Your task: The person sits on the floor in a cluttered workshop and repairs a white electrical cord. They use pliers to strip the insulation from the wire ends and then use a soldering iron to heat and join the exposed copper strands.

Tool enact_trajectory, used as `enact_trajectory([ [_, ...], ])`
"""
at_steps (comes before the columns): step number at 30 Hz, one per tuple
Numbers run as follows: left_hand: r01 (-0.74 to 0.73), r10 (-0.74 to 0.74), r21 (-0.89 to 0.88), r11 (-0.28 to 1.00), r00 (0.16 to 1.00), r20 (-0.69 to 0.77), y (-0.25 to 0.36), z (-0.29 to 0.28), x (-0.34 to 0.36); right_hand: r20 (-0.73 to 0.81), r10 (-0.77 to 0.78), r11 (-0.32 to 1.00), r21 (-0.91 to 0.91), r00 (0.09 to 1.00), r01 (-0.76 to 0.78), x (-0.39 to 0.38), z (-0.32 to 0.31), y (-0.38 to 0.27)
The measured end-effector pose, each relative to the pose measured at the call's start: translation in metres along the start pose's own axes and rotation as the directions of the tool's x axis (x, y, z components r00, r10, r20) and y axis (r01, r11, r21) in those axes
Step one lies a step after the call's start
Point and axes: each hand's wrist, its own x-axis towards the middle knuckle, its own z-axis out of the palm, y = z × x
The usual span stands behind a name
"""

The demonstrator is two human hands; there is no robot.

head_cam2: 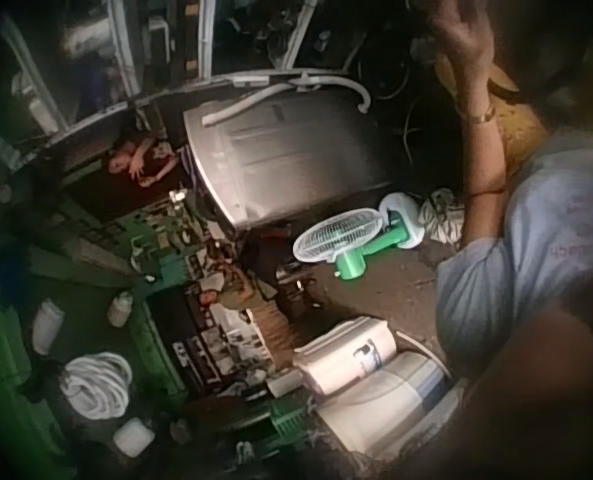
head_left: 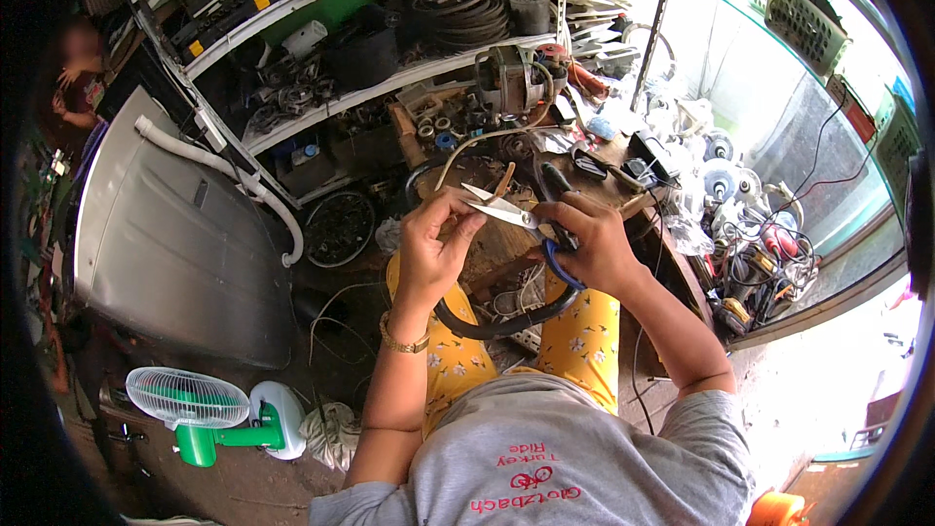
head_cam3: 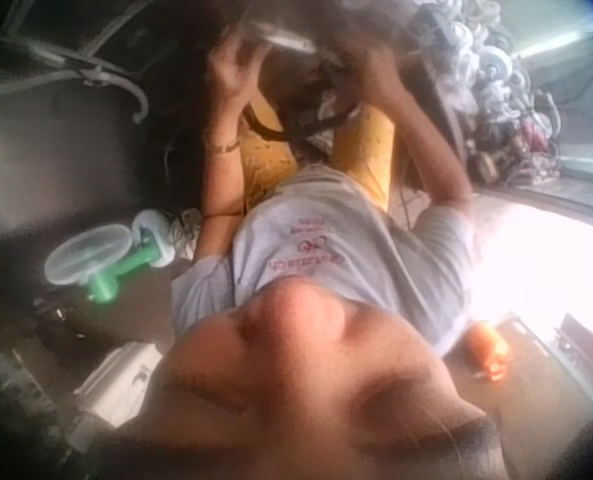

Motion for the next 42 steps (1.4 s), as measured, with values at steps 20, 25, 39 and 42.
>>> enact_trajectory([
  [20, 0.536, -0.545, -0.106, 0.838, 0.809, -0.222, -0.020, -0.052, -0.133, 0.522, 0.143, 0.964, -0.267, 0.841, 0.003, -0.010, 0.202, 0.146],
  [25, 0.574, -0.577, -0.079, 0.815, 0.795, -0.186, -0.020, -0.042, -0.146, 0.625, 0.277, 0.959, -0.136, 0.730, -0.247, 0.010, 0.181, 0.098],
  [39, 0.259, -0.245, 0.633, 0.729, 0.963, -0.111, -0.038, -0.043, -0.160, 0.516, 0.408, 0.062, 0.807, 0.753, -0.587, -0.010, 0.146, -0.035],
  [42, 0.048, -0.075, 0.553, 0.832, 0.997, 0.027, -0.023, -0.050, -0.163, 0.631, 0.461, -0.226, 0.764, 0.624, -0.605, -0.004, 0.146, -0.031],
])
